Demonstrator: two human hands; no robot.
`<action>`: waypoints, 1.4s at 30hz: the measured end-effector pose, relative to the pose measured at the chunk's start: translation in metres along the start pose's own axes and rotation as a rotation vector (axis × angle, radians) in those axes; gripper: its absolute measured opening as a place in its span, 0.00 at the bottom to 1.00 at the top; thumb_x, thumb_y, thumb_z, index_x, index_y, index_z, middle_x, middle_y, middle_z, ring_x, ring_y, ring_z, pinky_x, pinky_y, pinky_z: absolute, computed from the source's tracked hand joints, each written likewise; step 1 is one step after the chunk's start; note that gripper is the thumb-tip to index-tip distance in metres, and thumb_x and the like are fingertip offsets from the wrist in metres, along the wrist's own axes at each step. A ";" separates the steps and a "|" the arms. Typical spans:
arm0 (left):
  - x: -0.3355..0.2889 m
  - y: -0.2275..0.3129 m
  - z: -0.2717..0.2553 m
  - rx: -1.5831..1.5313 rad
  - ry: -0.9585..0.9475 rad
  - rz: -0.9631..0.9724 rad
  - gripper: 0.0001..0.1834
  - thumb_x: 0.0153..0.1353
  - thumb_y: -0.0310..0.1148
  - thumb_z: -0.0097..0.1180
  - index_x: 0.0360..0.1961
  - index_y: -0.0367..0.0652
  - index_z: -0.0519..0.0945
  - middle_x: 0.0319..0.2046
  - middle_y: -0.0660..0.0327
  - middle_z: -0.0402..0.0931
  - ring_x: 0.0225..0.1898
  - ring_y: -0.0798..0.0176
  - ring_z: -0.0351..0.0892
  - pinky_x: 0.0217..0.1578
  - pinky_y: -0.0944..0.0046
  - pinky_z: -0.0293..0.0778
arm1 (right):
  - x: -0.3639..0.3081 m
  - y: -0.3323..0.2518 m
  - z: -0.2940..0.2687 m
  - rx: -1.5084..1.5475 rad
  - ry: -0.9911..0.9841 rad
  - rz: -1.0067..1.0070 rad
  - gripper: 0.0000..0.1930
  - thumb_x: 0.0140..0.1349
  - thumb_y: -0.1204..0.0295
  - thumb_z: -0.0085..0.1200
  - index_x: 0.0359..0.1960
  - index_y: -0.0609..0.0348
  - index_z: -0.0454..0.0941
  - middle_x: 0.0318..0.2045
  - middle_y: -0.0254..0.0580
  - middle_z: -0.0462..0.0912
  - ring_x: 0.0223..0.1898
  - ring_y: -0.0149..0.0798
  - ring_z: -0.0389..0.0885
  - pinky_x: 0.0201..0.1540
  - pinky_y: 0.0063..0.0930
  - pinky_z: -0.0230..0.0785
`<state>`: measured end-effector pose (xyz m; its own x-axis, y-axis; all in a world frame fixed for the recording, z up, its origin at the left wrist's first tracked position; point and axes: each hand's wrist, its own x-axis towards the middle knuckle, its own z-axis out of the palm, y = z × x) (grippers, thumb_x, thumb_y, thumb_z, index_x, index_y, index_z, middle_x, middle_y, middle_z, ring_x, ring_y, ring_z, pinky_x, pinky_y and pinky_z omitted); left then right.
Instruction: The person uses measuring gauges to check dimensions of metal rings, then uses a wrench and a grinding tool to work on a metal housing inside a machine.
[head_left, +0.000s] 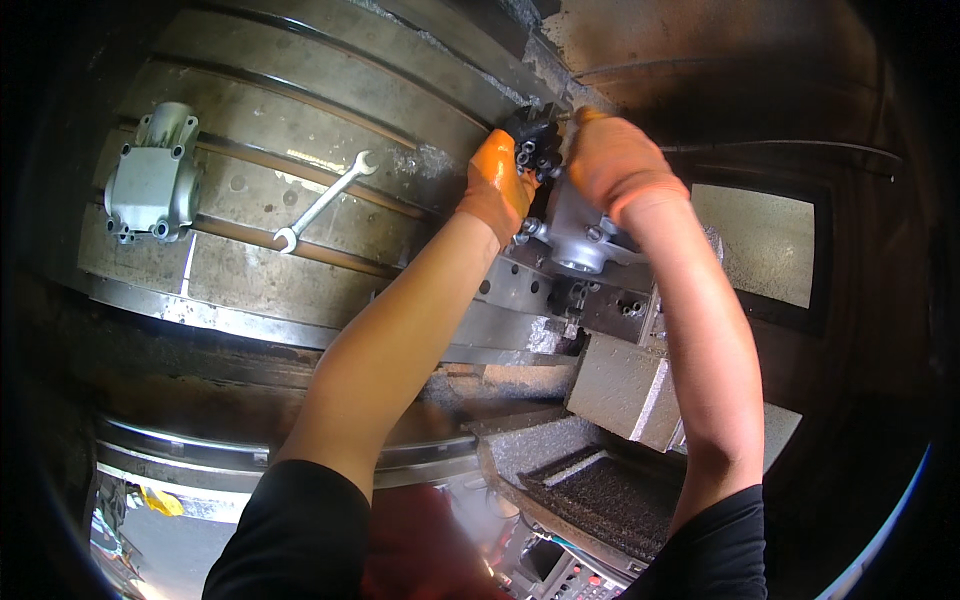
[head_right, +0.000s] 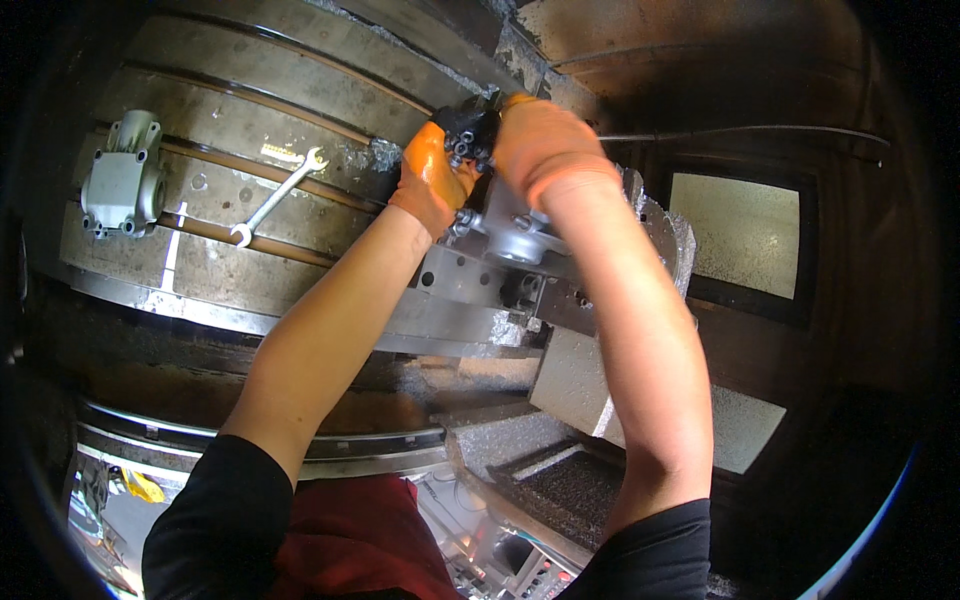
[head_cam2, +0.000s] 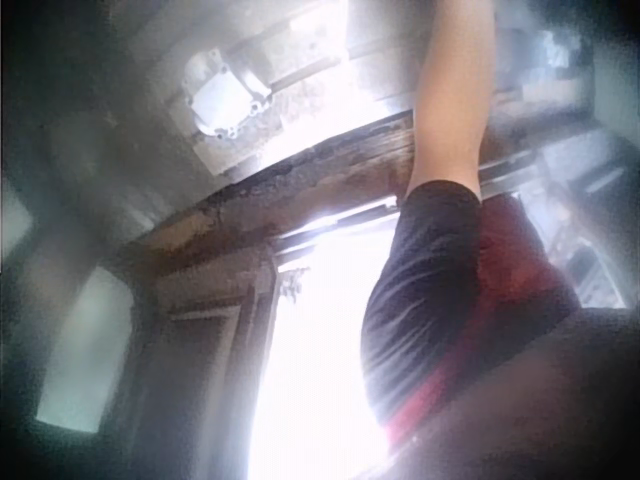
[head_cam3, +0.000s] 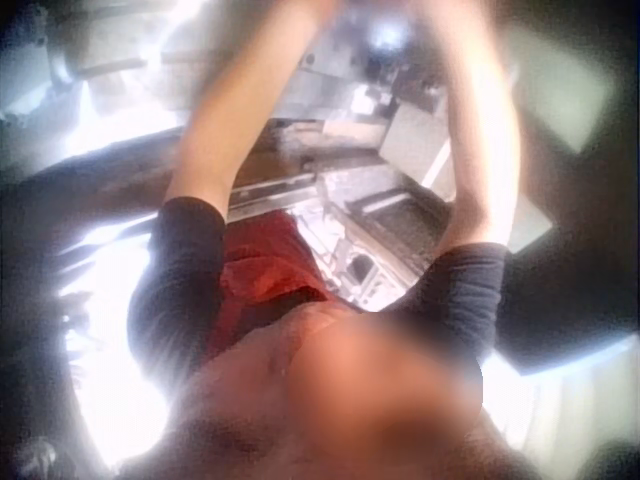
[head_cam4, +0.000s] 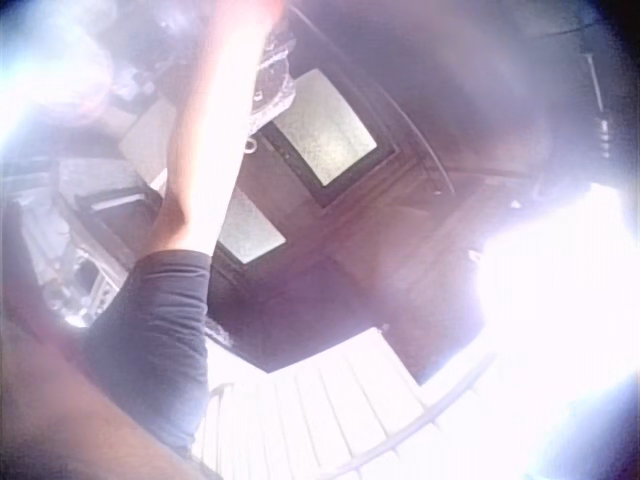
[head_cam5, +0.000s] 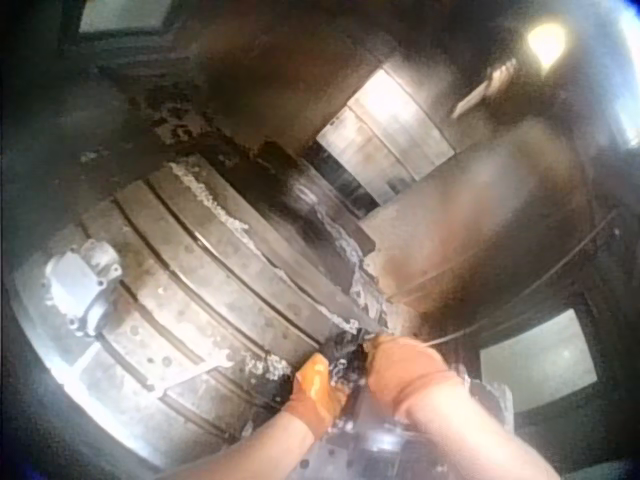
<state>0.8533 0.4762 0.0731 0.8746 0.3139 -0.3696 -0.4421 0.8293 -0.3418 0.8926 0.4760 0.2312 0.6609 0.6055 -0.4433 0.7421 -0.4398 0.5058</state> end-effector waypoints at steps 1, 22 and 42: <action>0.003 0.000 -0.002 0.009 -0.027 0.002 0.12 0.63 0.35 0.55 0.44 0.43 0.83 0.39 0.61 0.83 0.39 0.62 0.83 0.42 0.63 0.78 | -0.002 0.004 -0.001 0.106 0.060 0.003 0.17 0.60 0.65 0.57 0.47 0.63 0.79 0.45 0.58 0.83 0.51 0.55 0.82 0.53 0.41 0.75; 0.000 -0.001 -0.004 -0.061 -0.046 -0.073 0.11 0.63 0.34 0.56 0.43 0.43 0.84 0.39 0.62 0.83 0.41 0.63 0.81 0.44 0.65 0.78 | -0.015 -0.019 -0.001 -0.192 -0.023 -0.112 0.22 0.60 0.54 0.59 0.47 0.56 0.82 0.42 0.53 0.85 0.50 0.53 0.82 0.52 0.42 0.74; -0.040 -0.009 -0.068 0.237 -0.115 0.234 0.12 0.66 0.29 0.47 0.47 0.43 0.80 0.40 0.60 0.81 0.43 0.59 0.80 0.45 0.62 0.77 | -0.075 -0.031 0.053 -0.277 0.367 -0.137 0.41 0.52 0.48 0.63 0.65 0.57 0.67 0.64 0.48 0.70 0.70 0.53 0.60 0.70 0.58 0.49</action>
<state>0.8087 0.4246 0.0326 0.7779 0.5468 -0.3095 -0.5862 0.8089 -0.0442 0.8259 0.4095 0.2096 0.4393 0.8616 -0.2543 0.7290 -0.1765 0.6614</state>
